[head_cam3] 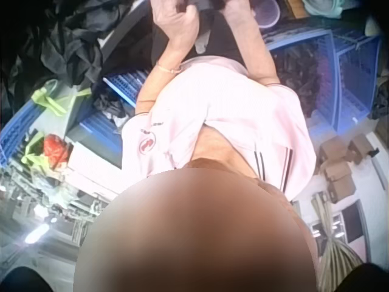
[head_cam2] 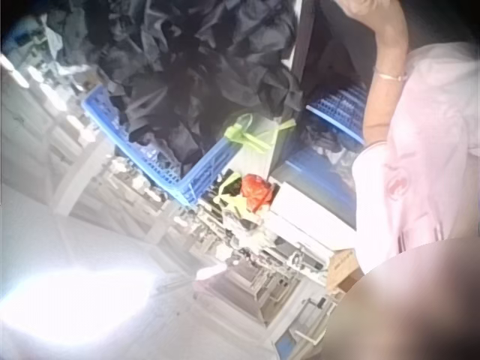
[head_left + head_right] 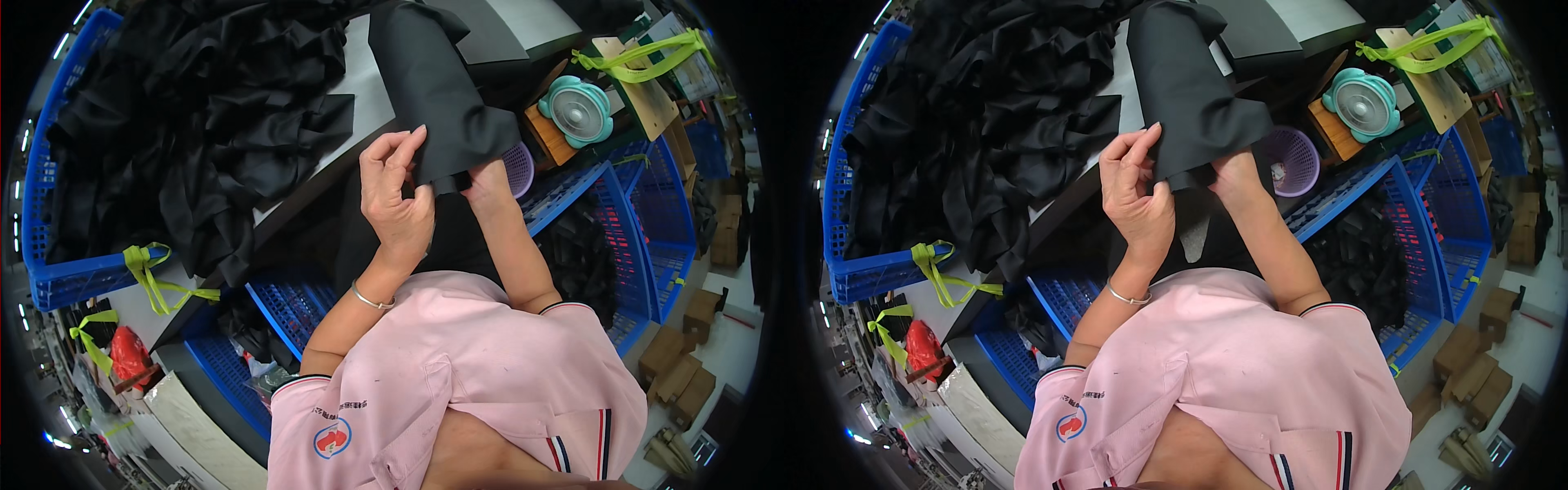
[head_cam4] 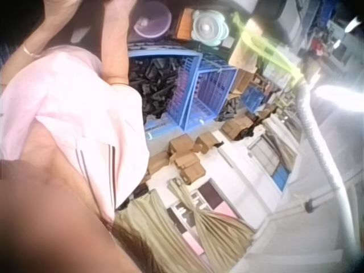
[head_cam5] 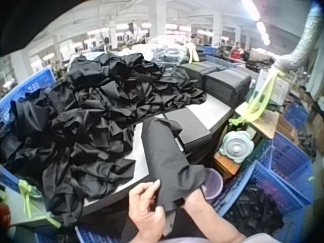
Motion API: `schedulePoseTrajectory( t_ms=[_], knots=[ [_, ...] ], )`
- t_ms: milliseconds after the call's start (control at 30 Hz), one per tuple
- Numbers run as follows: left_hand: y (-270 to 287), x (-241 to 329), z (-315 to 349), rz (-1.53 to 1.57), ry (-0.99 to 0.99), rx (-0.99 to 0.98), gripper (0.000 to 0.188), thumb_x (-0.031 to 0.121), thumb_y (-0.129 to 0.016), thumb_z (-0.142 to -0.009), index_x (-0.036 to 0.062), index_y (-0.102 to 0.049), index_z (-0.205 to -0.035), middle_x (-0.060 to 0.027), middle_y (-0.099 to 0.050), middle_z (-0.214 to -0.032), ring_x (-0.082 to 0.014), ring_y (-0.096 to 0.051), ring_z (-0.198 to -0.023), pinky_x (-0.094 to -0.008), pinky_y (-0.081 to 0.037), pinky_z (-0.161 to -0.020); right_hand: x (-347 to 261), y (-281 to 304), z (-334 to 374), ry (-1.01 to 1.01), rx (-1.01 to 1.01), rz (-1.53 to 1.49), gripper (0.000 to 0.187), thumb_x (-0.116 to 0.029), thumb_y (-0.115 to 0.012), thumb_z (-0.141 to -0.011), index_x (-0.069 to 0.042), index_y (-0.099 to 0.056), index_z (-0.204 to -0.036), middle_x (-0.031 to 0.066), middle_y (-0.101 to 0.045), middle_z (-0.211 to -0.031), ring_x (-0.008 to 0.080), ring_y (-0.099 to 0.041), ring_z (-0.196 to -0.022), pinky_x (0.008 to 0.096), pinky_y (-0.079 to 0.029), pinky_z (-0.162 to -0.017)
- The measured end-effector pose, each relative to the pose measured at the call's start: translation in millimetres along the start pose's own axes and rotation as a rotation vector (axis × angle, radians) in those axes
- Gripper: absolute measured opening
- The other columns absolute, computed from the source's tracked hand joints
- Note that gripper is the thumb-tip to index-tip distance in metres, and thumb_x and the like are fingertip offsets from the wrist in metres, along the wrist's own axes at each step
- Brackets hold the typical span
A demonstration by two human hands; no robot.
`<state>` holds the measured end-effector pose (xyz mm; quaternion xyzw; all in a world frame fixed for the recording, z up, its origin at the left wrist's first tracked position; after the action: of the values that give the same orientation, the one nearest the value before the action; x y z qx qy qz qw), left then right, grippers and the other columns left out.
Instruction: The recorder is assembling or inspecting small black textile components, possibly straps or sleeves, at a factory workstation.
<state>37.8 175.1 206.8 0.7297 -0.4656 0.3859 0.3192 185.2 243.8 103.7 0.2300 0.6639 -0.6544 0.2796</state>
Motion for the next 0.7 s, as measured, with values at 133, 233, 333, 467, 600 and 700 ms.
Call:
schedulePoseTrajectory(
  t_ms=[133,233,333,467,600,700],
  knots=[
    [-1.3,-3.0,0.7,0.017,0.013,-0.010,0.061,-0.022,-0.061,-0.070,0.0088,-0.072,-0.121,-0.0072,-0.060,-0.114,-0.0163,-0.062,-0.094,-0.0240,-0.052,-0.066,6.9,4.6,-2.4,-0.011,0.048,-0.045,0.044,-0.030,-0.056,-0.102,0.000,-0.052,-0.134,0.0144,-0.063,-0.125,0.0247,-0.066,-0.110,0.0410,-0.058,-0.092],
    [-0.1,-1.9,-1.8,-0.002,-0.029,0.002,0.050,-0.016,-0.070,-0.077,0.0072,-0.072,-0.122,-0.0029,-0.058,-0.115,-0.0064,-0.056,-0.082,-0.0186,-0.047,-0.064,9.3,0.9,-5.1,-0.035,0.031,0.089,0.046,-0.033,-0.050,-0.104,0.000,-0.051,-0.136,0.0156,-0.062,-0.126,0.0259,-0.065,-0.112,0.0418,-0.058,-0.093],
    [-0.2,-7.5,-0.6,0.015,0.000,0.009,0.051,-0.016,-0.069,-0.077,0.0073,-0.072,-0.123,-0.0032,-0.058,-0.115,-0.0066,-0.056,-0.081,-0.0186,-0.048,-0.065,12.6,2.2,-4.1,-0.055,0.134,0.095,0.046,-0.034,-0.048,-0.105,0.000,-0.051,-0.135,0.0162,-0.062,-0.127,0.0263,-0.066,-0.112,0.0422,-0.058,-0.094],
    [0.9,-16.6,-0.5,0.004,0.021,-0.002,0.052,-0.016,-0.069,-0.078,0.0074,-0.071,-0.125,-0.0039,-0.058,-0.117,-0.0067,-0.056,-0.082,-0.0188,-0.049,-0.065,20.7,1.1,-10.4,-0.080,0.136,0.103,0.048,-0.037,-0.048,-0.104,-0.001,-0.051,-0.136,0.0151,-0.062,-0.128,0.0269,-0.065,-0.112,0.0433,-0.057,-0.095],
    [2.4,-20.4,-2.5,0.019,0.003,-0.030,0.055,-0.017,-0.064,-0.079,0.0042,-0.067,-0.130,-0.0073,-0.056,-0.124,-0.0071,-0.057,-0.084,-0.0196,-0.050,-0.068,27.0,6.4,-16.6,-0.118,0.264,0.056,0.048,-0.038,-0.048,-0.105,-0.003,-0.050,-0.137,0.0143,-0.061,-0.129,0.0278,-0.063,-0.115,0.0431,-0.055,-0.097],
    [2.2,-28.9,-5.3,0.083,0.001,-0.066,0.056,-0.016,-0.061,-0.081,0.0024,-0.064,-0.133,-0.0093,-0.053,-0.130,-0.0075,-0.057,-0.085,-0.0202,-0.051,-0.070,19.8,12.2,-30.3,-0.028,0.344,0.066,0.050,-0.035,-0.052,-0.104,-0.002,-0.048,-0.141,0.0156,-0.058,-0.134,0.0270,-0.061,-0.119,0.0420,-0.053,-0.101]
  ],
)
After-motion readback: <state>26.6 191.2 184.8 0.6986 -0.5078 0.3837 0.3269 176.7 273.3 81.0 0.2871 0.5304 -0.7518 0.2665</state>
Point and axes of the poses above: each hand's wrist, its own z-axis away from the middle knuckle, its own y-axis out of the back of the hand, x = y × z, the point moved 10 cm from there along -z, towards the middle knuckle
